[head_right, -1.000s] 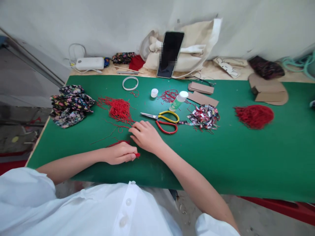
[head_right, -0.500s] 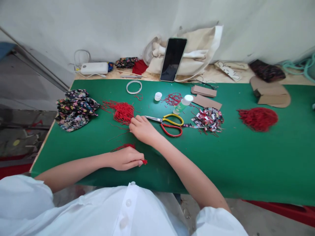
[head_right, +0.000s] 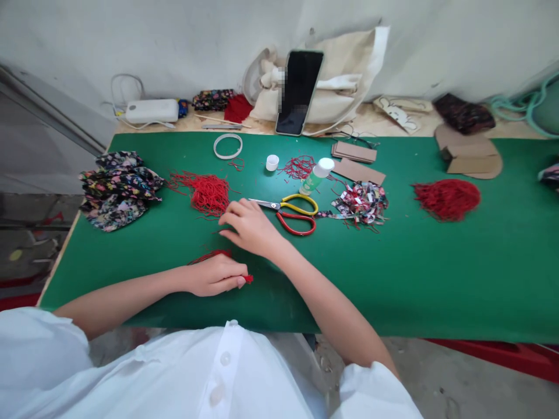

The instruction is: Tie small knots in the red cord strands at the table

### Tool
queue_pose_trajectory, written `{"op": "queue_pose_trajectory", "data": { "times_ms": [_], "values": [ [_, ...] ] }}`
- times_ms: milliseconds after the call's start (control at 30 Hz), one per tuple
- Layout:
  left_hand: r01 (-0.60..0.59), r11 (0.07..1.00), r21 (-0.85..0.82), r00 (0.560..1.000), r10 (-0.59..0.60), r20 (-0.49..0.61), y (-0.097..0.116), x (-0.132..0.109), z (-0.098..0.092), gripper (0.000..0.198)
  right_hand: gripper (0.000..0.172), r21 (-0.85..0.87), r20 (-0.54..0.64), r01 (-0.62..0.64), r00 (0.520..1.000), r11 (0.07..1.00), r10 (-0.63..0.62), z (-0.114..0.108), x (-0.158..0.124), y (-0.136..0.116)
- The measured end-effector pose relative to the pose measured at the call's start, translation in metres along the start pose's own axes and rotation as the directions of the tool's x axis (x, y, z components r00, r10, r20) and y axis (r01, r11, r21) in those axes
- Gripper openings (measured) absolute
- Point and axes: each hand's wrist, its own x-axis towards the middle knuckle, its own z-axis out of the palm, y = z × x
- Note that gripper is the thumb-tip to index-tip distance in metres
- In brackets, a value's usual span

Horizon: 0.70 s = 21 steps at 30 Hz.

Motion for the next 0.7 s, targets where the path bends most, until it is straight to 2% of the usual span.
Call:
{"op": "queue_pose_trajectory", "data": {
  "times_ms": [133, 300, 367, 433, 500, 600, 667, 700],
  "values": [
    [-0.007, 0.999, -0.032, 1.000, 0.007, -0.018, 0.000, 0.001, 0.000, 0.031, 0.012, -0.027, 0.002, -0.010, 1.000, 1.000, 0.010, 0.027, 0.009, -0.016],
    [-0.035, 0.994, -0.101, 0.999, 0.031, -0.040, 0.002, 0.001, -0.001, 0.031, 0.011, -0.048, 0.011, -0.031, 0.999, 0.998, 0.032, 0.041, 0.009, -0.018],
    [-0.083, 0.978, -0.191, 0.993, 0.066, -0.098, 0.002, -0.001, -0.001, 0.033, 0.011, -0.044, 0.008, -0.043, 0.999, 0.998, 0.043, 0.045, 0.008, -0.019],
    [-0.137, 0.950, -0.279, 0.972, 0.075, -0.221, 0.000, -0.004, 0.001, 0.036, 0.011, -0.023, -0.003, -0.056, 0.998, 0.998, 0.056, 0.047, 0.006, -0.019],
    [-0.171, 0.929, -0.327, 0.926, 0.038, -0.376, -0.004, -0.007, 0.004, 0.039, 0.013, 0.019, -0.030, -0.075, 0.997, 0.997, 0.075, 0.046, 0.004, -0.019],
    [-0.186, 0.910, -0.371, 0.815, -0.068, -0.576, -0.014, -0.009, 0.006, 0.044, 0.016, 0.122, -0.114, -0.134, 0.982, 0.983, 0.148, 0.041, 0.001, -0.018],
    [-0.182, 0.892, -0.414, 0.746, -0.150, -0.649, -0.021, -0.009, 0.004, 0.044, 0.016, 0.207, -0.181, -0.187, 0.957, 0.960, 0.225, 0.038, -0.001, -0.016],
    [-0.176, 0.881, -0.440, 0.725, -0.187, -0.663, -0.024, -0.008, 0.002, 0.042, 0.015, 0.253, -0.211, -0.208, 0.941, 0.945, 0.263, 0.036, -0.002, -0.014]
  ]
}}
